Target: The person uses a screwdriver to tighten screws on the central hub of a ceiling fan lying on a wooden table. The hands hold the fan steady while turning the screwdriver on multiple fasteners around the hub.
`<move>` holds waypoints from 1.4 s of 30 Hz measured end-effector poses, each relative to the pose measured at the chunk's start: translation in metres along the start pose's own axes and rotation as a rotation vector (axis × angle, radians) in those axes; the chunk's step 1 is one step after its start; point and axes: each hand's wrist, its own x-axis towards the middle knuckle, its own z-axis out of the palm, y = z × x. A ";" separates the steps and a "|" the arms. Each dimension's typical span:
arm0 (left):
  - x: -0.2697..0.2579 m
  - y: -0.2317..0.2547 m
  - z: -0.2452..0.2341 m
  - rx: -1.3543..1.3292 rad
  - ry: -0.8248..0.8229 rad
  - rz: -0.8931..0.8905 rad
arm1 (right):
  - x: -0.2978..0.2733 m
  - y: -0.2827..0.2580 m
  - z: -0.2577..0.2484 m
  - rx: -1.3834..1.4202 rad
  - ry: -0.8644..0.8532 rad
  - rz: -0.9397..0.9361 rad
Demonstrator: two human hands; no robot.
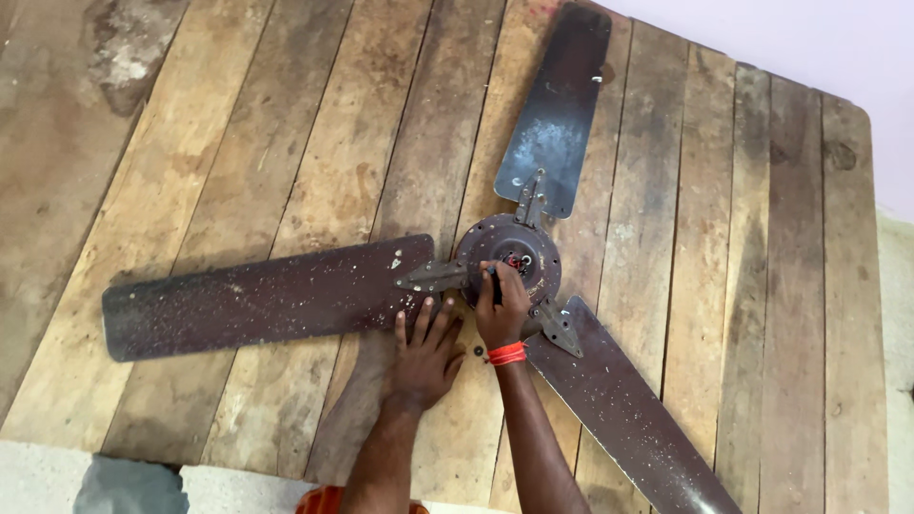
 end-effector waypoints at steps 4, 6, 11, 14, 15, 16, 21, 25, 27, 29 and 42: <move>-0.004 0.000 0.003 -0.010 0.010 0.003 | -0.007 0.004 0.003 -0.005 -0.008 0.027; -0.003 0.000 0.002 0.004 0.019 0.011 | -0.007 0.006 0.004 -0.010 -0.012 0.021; -0.002 0.001 0.001 -0.010 0.021 0.000 | -0.012 0.009 0.004 -0.011 -0.028 0.055; 0.000 0.001 0.002 -0.018 0.045 0.004 | -0.012 0.010 0.005 -0.043 -0.016 0.052; 0.000 0.000 0.002 -0.017 0.056 0.004 | -0.010 0.010 0.006 -0.039 -0.014 0.059; 0.000 0.000 0.002 -0.016 0.055 0.006 | -0.011 0.010 0.006 -0.035 -0.012 0.067; -0.001 0.000 0.002 -0.013 0.096 0.022 | -0.009 0.007 0.005 -0.033 -0.020 0.052; 0.001 0.000 0.002 -0.012 0.064 0.010 | -0.007 0.004 0.007 -0.050 -0.027 0.072; 0.000 -0.001 0.002 -0.012 0.048 0.008 | -0.009 0.003 0.007 -0.066 -0.027 0.083; 0.000 -0.001 0.002 -0.019 0.054 0.011 | -0.010 0.004 0.007 -0.071 -0.031 0.085; 0.000 0.000 -0.007 0.025 0.043 0.025 | -0.007 0.004 0.003 0.007 -0.045 0.087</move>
